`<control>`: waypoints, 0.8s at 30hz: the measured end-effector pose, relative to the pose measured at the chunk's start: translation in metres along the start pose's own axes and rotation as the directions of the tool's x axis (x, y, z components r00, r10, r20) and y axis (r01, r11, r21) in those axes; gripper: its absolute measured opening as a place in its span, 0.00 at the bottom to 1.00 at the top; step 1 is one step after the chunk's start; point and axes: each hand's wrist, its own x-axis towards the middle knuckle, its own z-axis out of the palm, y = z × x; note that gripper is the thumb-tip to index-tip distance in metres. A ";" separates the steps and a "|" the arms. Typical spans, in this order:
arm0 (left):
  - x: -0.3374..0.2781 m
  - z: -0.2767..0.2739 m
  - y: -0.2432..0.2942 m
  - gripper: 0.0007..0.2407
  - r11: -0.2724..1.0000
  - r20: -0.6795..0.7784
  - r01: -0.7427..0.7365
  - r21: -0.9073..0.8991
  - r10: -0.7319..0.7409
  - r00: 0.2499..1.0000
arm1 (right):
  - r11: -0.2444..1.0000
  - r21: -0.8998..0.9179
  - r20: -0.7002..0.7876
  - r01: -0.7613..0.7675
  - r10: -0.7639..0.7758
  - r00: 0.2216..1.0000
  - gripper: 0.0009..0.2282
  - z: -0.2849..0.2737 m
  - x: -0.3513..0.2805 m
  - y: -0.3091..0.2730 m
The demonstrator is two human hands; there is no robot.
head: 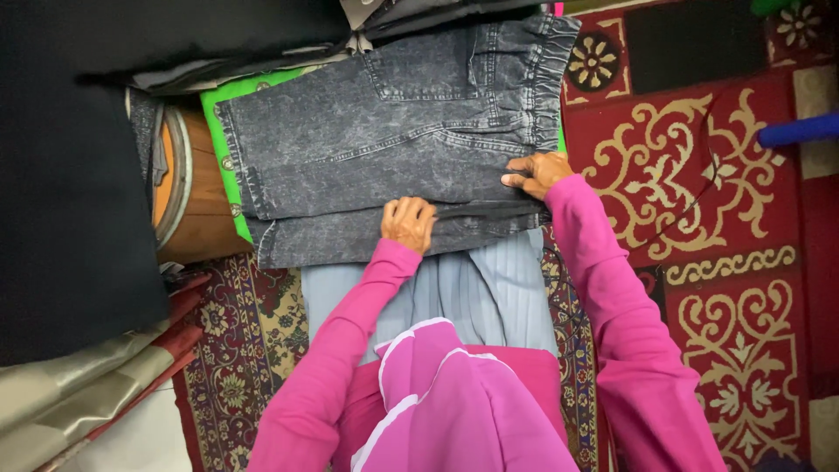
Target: The person folds a pair of black pants and then a pair of grey jeans on a green patterned cushion placed on their lap. They then pick up the folded jeans and place them on a stack of other folded clothes to the side.
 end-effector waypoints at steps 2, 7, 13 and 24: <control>-0.006 -0.014 -0.011 0.04 1.000 0.011 0.015 0.009 -0.015 1.000 | 1.000 0.005 -0.001 0.004 -0.004 1.000 0.11 0.000 -0.002 -0.001; -0.014 -0.018 -0.023 0.04 0.998 0.030 0.065 0.004 -0.065 0.997 | 1.000 0.013 -0.018 0.010 -0.010 1.000 0.10 0.004 -0.002 0.002; -0.008 -0.018 -0.012 0.05 0.992 -0.005 0.123 -0.015 -0.123 0.992 | 0.998 0.041 -0.047 0.037 -0.035 0.998 0.16 -0.006 -0.034 -0.029; 0.104 -0.037 0.028 0.24 0.992 0.392 0.082 -0.092 -0.040 0.919 | 0.984 -0.088 -0.465 0.155 -0.179 0.867 0.30 0.035 -0.084 -0.064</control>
